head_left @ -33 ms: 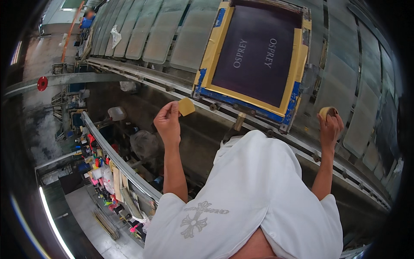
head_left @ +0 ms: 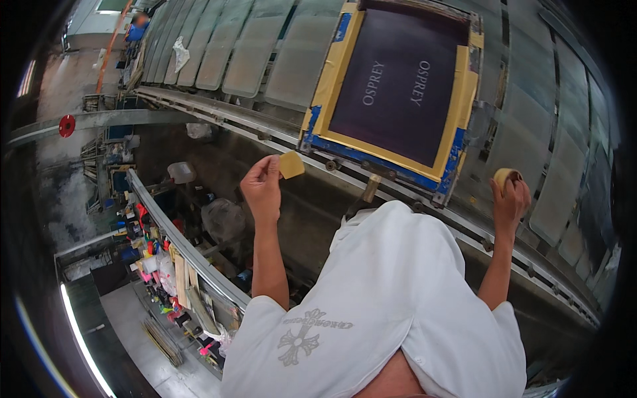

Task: The person secures a purple Osprey screen with blue tape, then moves to a workbench to mix a white liquid from a can into a measuring cup using a spatula. The person pours a clear liquid from a bottle into the mixture and stirs it.

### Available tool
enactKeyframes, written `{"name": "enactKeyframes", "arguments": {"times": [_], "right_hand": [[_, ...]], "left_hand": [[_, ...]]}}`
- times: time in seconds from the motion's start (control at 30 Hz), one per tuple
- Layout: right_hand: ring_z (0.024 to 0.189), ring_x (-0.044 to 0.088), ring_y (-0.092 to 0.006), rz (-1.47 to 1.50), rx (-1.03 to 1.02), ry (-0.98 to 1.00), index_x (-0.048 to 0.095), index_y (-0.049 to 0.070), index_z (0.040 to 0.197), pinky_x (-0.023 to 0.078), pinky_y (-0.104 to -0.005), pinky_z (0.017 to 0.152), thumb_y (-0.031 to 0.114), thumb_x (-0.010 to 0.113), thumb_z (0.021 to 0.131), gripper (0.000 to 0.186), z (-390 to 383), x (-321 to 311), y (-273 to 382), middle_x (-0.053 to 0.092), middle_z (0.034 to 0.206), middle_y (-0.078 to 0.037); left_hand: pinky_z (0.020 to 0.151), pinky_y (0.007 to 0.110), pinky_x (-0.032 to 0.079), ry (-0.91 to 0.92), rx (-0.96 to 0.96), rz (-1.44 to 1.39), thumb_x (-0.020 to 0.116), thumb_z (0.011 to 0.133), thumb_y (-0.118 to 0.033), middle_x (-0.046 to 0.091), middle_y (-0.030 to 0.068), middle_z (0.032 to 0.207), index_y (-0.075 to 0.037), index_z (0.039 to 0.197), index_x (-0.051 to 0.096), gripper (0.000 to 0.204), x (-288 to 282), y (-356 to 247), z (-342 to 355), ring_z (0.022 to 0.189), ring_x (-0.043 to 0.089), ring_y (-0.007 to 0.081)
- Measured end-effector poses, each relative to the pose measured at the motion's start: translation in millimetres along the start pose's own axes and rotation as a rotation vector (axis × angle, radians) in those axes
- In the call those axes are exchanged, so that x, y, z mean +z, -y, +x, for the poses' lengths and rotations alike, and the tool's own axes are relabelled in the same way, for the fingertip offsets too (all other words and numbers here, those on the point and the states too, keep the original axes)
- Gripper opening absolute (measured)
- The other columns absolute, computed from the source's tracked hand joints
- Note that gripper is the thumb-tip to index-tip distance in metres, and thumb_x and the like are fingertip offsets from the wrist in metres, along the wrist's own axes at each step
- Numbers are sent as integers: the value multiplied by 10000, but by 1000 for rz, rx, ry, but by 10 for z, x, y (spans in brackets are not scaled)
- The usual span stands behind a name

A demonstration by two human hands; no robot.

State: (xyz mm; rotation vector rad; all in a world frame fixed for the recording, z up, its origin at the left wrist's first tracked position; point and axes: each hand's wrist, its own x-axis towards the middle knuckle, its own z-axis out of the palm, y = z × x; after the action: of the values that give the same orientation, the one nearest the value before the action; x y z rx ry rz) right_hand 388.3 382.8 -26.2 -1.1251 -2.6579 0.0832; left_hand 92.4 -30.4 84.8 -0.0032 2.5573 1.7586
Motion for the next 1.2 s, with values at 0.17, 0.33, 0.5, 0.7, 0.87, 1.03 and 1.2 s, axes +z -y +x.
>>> {"name": "enactKeyframes", "arguments": {"times": [0.17,0.33,0.5,0.7,0.87,1.03,1.2], "right_hand": [[1145,596,-269,8,221,-86,698,86,1159,390,-417,1039,309,744,888,354,9,-312,475,679,1125,-103],[915,666,-147,1012,217,636,659,51,1244,517,-283,831,219,692,950,341,222,-307,1544,725,1009,-61],[767,664,-100,1300,36,1205,675,-30,1126,530,-250,694,192,737,922,308,420,-14,2912,719,860,-65],[672,626,-72,1320,62,1246,711,-36,974,511,-229,606,111,743,900,167,404,225,3335,707,805,-38],[642,614,-69,1407,228,1120,729,-20,964,479,-242,586,136,734,882,177,568,386,3302,702,749,-39],[677,581,-68,1456,143,1240,711,-31,982,484,-223,617,130,726,919,173,873,625,3433,700,820,-33],[624,616,-73,1518,275,1199,716,-27,1118,504,-235,579,206,762,892,328,915,782,3495,700,740,-53]], "left_hand": [[736,210,510,251,-86,93,703,940,-77,690,16,909,43,1167,703,257,55,82,171,801,611,50],[683,203,447,484,-22,233,696,921,-31,621,3,864,0,1173,714,254,224,72,326,748,538,56],[660,235,457,642,22,358,703,898,-17,623,40,872,-60,1176,729,282,411,-115,323,723,546,90],[735,235,508,544,-90,316,789,848,-64,628,65,994,-74,1388,591,575,285,302,443,816,599,103],[692,235,513,139,-23,461,785,878,-214,605,100,1163,12,1181,675,394,356,128,848,749,588,98],[599,199,422,512,-283,359,734,926,-233,627,-31,696,28,920,732,261,584,55,984,641,529,39],[543,229,400,454,-119,524,715,937,-219,617,-32,660,40,815,706,286,793,-134,1019,591,501,31]]}}
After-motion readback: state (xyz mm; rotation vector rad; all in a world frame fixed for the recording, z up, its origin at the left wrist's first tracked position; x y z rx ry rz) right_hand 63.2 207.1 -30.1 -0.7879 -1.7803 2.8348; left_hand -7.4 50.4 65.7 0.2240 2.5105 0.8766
